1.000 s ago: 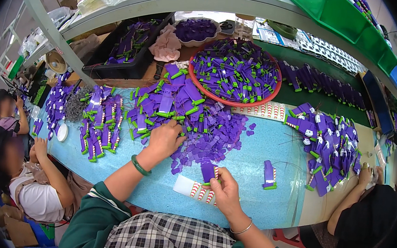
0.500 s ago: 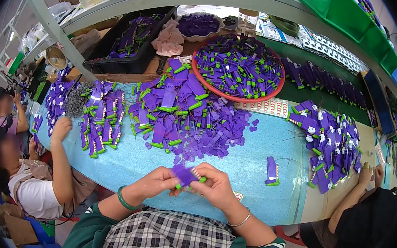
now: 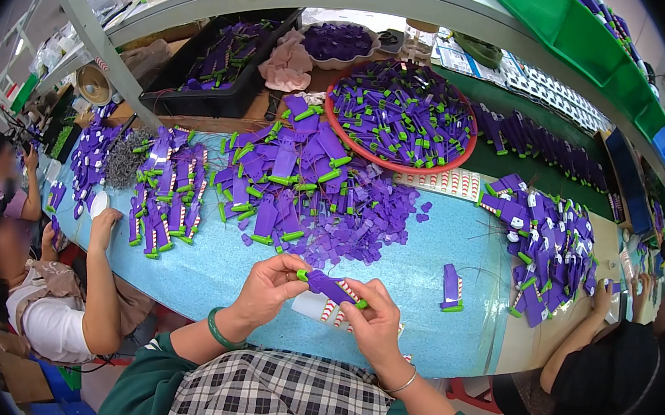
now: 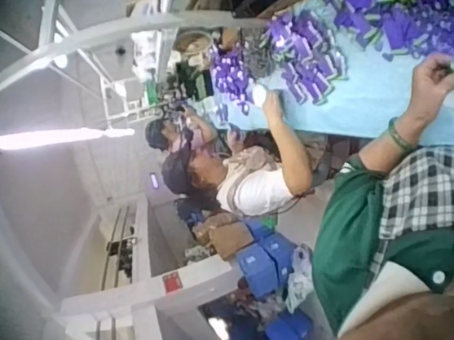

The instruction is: The person assembles small purple and green plastic components by hand at a factory workstation. They repeatedly pick up a purple piece, attach a green piece, and place the assembled unit on the table. The person also briefly handles a small white bottle and a strip of red-and-white items.

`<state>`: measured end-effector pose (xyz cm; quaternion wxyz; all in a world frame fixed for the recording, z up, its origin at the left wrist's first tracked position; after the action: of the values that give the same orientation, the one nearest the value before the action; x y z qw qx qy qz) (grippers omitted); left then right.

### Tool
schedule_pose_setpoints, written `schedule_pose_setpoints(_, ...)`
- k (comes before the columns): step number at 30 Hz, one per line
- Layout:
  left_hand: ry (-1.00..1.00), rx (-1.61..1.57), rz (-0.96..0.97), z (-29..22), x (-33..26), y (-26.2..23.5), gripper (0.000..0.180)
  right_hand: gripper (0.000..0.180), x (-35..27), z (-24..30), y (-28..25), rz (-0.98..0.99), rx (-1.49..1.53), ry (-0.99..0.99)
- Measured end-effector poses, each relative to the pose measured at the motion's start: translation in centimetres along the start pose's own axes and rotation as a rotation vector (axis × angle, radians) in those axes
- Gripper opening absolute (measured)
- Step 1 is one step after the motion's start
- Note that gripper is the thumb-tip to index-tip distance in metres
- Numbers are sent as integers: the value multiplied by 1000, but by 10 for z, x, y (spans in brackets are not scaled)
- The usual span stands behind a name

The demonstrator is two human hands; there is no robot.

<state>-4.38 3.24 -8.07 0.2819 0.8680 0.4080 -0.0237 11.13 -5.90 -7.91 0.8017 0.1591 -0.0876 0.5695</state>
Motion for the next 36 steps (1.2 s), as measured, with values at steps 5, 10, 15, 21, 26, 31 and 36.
schedule_pose_setpoints(5, 46, 42, 62, 5, 2, -5, 17, 38, 2, 26, 4, 142, -548, -354)
schedule_pose_setpoints(10, -72, 293, 124, 7, -5, -8, 17, 35, 13, 24, 4, 493, -535, -157)
schedule_pose_setpoints(15, -191, 381, 80, 5, -7, 8, 13, 22, -1, -2, 6, 194, 137, 340)
schedule_pose_setpoints(21, -140, 295, 216, 1, -8, 17, 13, 20, 15, 11, 5, 582, -161, -77)
schedule_pose_setpoints(26, 271, 896, 157, -24, -9, 36, 7, 18, 32, 36, 16, 640, -281, -218)
schedule_pose_setpoints(31, -68, 729, 195, -25, -11, 16, 9, 22, 68, 15, -23, 661, -699, -399)
schedule_pose_setpoints(36, -145, 593, 183, -4, 1, 22, 12, 56, 121, -47, -104, 102, -1175, -216)
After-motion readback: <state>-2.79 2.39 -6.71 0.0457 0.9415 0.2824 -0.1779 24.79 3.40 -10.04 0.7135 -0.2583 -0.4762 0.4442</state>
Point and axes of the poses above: each hand's wrist, its own x-axis towards the middle knuckle, its own y-axis out of the palm, z = x × y, the point moved 5 cm from there along x, towards the middle knuckle, and after that the axes turned 13 degrees about -y, right-handed, at the moved point
